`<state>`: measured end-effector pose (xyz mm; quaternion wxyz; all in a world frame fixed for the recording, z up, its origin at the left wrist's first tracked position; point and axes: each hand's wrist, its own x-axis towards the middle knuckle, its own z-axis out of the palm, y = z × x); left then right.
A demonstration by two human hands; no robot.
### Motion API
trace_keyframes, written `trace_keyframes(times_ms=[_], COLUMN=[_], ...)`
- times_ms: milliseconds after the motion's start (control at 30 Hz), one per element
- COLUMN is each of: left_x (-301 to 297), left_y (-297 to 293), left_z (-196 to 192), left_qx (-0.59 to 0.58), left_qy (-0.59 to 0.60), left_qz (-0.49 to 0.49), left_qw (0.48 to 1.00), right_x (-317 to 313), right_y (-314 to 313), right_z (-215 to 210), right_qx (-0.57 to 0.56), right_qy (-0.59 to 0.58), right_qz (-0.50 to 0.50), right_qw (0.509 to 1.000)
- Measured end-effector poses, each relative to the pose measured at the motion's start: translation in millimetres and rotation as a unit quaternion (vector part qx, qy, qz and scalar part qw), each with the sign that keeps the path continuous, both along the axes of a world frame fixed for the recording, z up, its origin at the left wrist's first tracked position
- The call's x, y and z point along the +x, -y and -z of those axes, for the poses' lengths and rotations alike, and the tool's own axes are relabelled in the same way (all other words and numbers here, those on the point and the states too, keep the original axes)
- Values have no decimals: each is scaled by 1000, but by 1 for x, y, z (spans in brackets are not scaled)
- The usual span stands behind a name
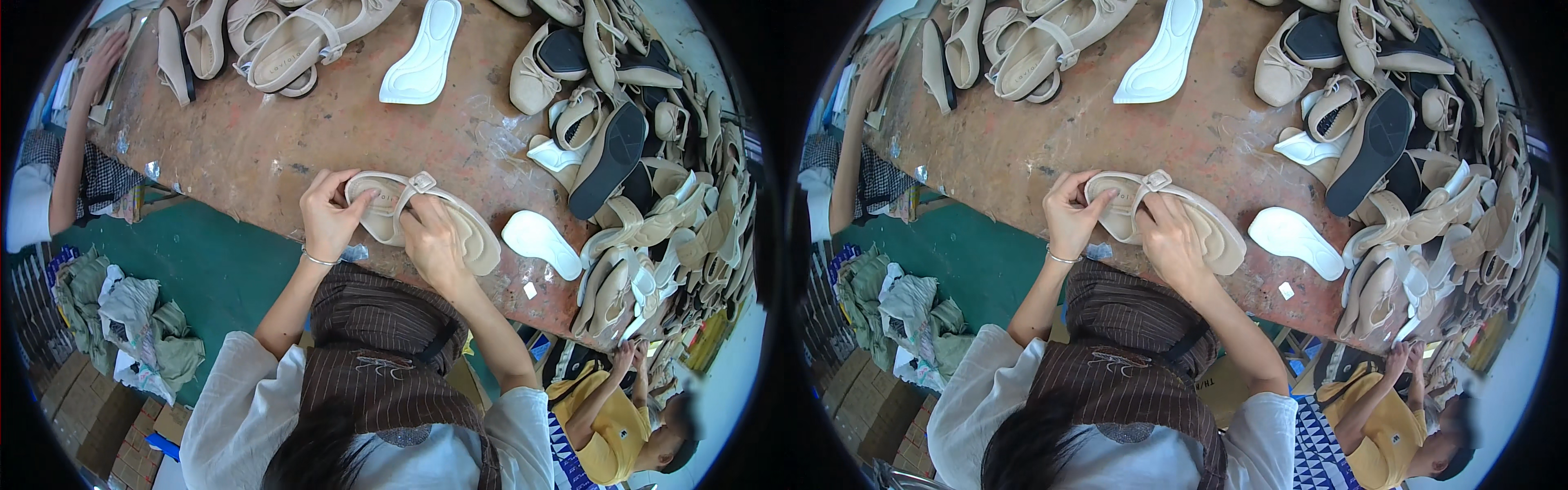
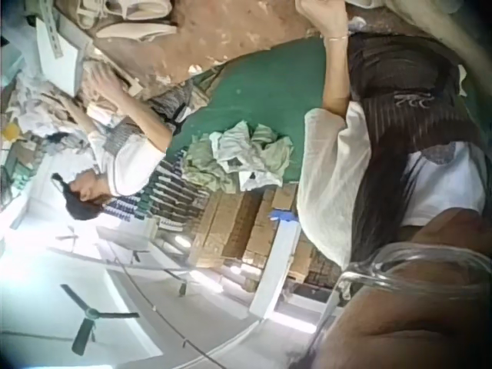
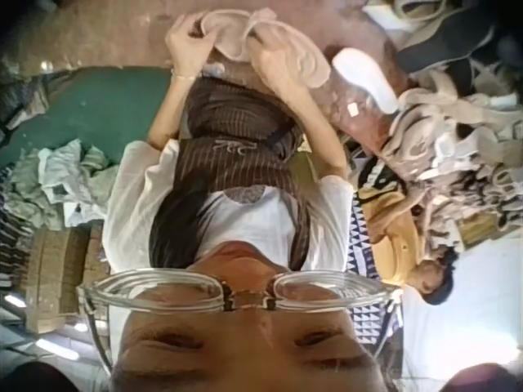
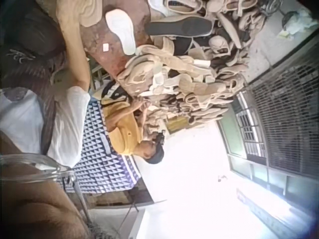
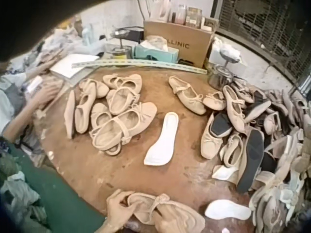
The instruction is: The person picks up a shoe, inserts a white insole, and then inserts a beige insole over it. They press the insoles down by hand and smooth the interior before placing the shoe back on the table.
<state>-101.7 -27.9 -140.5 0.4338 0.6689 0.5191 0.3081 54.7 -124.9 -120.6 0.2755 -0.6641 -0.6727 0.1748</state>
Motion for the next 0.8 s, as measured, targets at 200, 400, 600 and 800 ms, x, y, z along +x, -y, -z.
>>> trace_keyframes(times_ms=[200,400,600,800], left_x=[1,0,-1,5], left_y=[-8,-13,-4,78], left_z=[9,10,-4,-42], left_qx=[-63,-34,1,71], left_qy=[47,20,-58,-165], left_qz=[-22,6,46,190], left_qw=[997,999,997,965], right_x=[15,0,7,67], right_y=[-12,19,16,-2], right_z=[-7,-25,-25,-43], right_qx=[-165,-76,-30,-6], right_qy=[-27,152,139,80], right_qz=[-171,-26,80,376], right_qw=[971,985,987,923])
